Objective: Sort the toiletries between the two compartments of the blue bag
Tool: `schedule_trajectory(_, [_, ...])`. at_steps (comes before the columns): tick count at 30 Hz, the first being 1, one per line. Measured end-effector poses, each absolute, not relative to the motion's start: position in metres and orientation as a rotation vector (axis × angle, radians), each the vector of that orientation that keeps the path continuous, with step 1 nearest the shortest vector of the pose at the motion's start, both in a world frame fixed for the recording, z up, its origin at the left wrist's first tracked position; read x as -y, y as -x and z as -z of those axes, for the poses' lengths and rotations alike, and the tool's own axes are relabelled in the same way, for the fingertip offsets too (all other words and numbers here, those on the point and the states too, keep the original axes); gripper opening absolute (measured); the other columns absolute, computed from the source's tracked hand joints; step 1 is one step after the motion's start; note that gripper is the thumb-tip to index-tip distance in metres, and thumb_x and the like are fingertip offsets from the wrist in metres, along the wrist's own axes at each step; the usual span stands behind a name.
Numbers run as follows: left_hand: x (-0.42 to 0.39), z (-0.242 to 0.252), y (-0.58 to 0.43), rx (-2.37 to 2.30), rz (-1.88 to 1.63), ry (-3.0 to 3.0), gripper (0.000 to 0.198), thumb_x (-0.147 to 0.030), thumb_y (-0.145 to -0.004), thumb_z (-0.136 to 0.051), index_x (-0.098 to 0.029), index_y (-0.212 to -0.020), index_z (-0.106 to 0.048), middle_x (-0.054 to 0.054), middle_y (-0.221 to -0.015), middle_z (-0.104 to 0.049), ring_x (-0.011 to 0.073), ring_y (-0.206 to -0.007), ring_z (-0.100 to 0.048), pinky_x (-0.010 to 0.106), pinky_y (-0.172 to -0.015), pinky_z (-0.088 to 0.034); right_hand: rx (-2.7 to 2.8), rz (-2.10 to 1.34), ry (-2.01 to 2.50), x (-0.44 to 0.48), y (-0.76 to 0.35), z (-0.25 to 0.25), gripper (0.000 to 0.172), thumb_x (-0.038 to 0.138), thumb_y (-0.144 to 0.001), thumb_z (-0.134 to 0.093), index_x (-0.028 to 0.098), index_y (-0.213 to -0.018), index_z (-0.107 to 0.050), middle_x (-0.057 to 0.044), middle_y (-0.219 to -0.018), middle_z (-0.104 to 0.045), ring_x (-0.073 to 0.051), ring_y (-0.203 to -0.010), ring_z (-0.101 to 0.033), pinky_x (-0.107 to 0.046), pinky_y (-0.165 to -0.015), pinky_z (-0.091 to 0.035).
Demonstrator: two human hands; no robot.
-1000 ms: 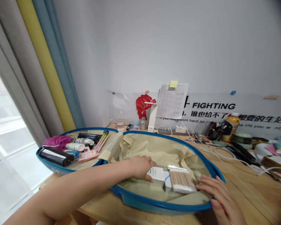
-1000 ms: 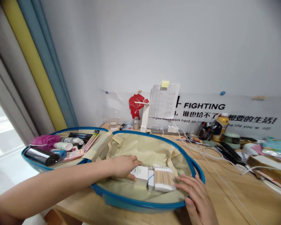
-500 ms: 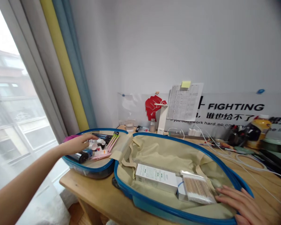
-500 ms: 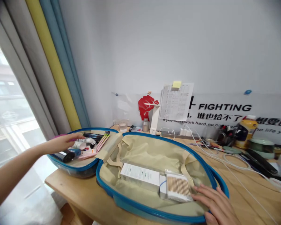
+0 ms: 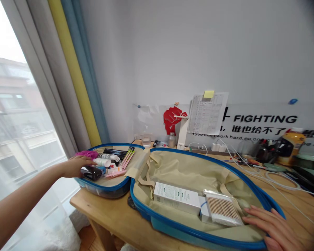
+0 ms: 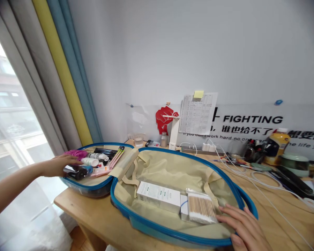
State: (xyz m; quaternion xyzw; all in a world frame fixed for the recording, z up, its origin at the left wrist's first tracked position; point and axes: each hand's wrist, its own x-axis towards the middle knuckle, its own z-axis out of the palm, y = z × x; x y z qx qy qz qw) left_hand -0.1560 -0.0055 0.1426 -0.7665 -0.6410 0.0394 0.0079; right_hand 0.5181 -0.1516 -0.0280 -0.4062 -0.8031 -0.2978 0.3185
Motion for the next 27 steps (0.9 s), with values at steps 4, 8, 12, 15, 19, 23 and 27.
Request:
schedule_trajectory(4, [0.003,-0.144,0.154,1.948,-0.172,2.449,0.064,-0.003,-0.051,-0.061,-0.028,-0.109,-0.073,0.003,-0.127,-0.069,0.0264,-0.124,-0.056,0.032,-0.104,-0.037,2.111,0.793,1.061,0.153,-0.514,0.023,0.033,0.021,-0.087,-0.042,0.025,-0.108,-0.067,-0.008,-0.111,-0.071,-0.027,-0.103,-0.068,-0.046,-0.108,-0.038])
schedule_trajectory(8, [0.006,-0.145,0.156,1.957,-0.168,2.472,0.058,-0.004,-0.053,-0.06,-0.02,-0.107,-0.071,0.003,-0.115,-0.073,0.0234,-0.11,-0.064,0.026,-0.093,-0.044,2.088,0.772,1.076,0.156,-0.509,0.018,0.032,0.02,-0.087,-0.042,0.023,-0.107,-0.066,-0.009,-0.113,-0.07,-0.026,-0.104,-0.067,-0.045,-0.111,-0.036])
schedule_trajectory(12, [0.012,-0.144,0.157,1.977,-0.16,2.495,0.059,-0.006,-0.061,-0.058,-0.02,-0.117,-0.067,0.002,-0.119,-0.072,0.0204,-0.107,-0.066,0.024,-0.091,-0.045,2.074,0.757,1.067,0.156,-0.509,0.021,0.032,0.021,-0.087,-0.042,0.024,-0.106,-0.067,-0.008,-0.114,-0.071,-0.025,-0.106,-0.067,-0.043,-0.114,-0.034])
schedule_trajectory(15, [0.015,-0.144,0.153,1.916,-0.176,2.481,0.068,-0.006,-0.061,-0.06,-0.024,-0.127,-0.063,0.003,-0.13,-0.067,0.0229,-0.119,-0.061,0.028,-0.101,-0.041,2.081,0.747,1.076,0.154,-0.512,0.025,0.032,0.021,-0.088,-0.042,0.024,-0.106,-0.068,-0.008,-0.115,-0.07,-0.025,-0.107,-0.067,-0.043,-0.114,-0.034])
schedule_trajectory(19, [0.015,-0.146,0.147,1.844,-0.226,2.458,0.059,-0.008,-0.059,-0.062,-0.022,-0.116,-0.069,0.004,-0.125,-0.068,0.0247,-0.119,-0.06,0.029,-0.102,-0.04,2.063,0.745,1.072,0.154,-0.511,0.023,0.032,0.023,-0.089,-0.041,0.025,-0.104,-0.069,-0.006,-0.112,-0.071,-0.025,-0.104,-0.068,-0.043,-0.11,-0.038])
schedule_trajectory(23, [0.017,-0.156,0.145,1.877,-0.133,2.444,0.051,-0.023,-0.072,-0.058,-0.019,-0.123,-0.06,0.005,-0.126,-0.067,0.0221,-0.113,-0.061,0.026,-0.098,-0.042,2.031,0.712,1.091,0.158,-0.498,0.01,0.03,0.026,-0.091,-0.041,0.025,-0.102,-0.069,-0.005,-0.111,-0.072,-0.023,-0.102,-0.068,-0.041,-0.107,-0.04])
schedule_trajectory(27, [0.028,-0.178,0.116,1.846,0.276,2.423,0.054,-0.045,-0.085,-0.046,-0.019,-0.132,-0.049,0.003,-0.122,-0.066,0.0197,-0.11,-0.058,0.024,-0.099,-0.041,1.959,0.655,1.105,0.163,-0.482,-0.004,0.029,0.034,-0.095,-0.043,0.025,-0.099,-0.07,-0.004,-0.106,-0.073,-0.022,-0.099,-0.068,-0.039,-0.105,-0.042])
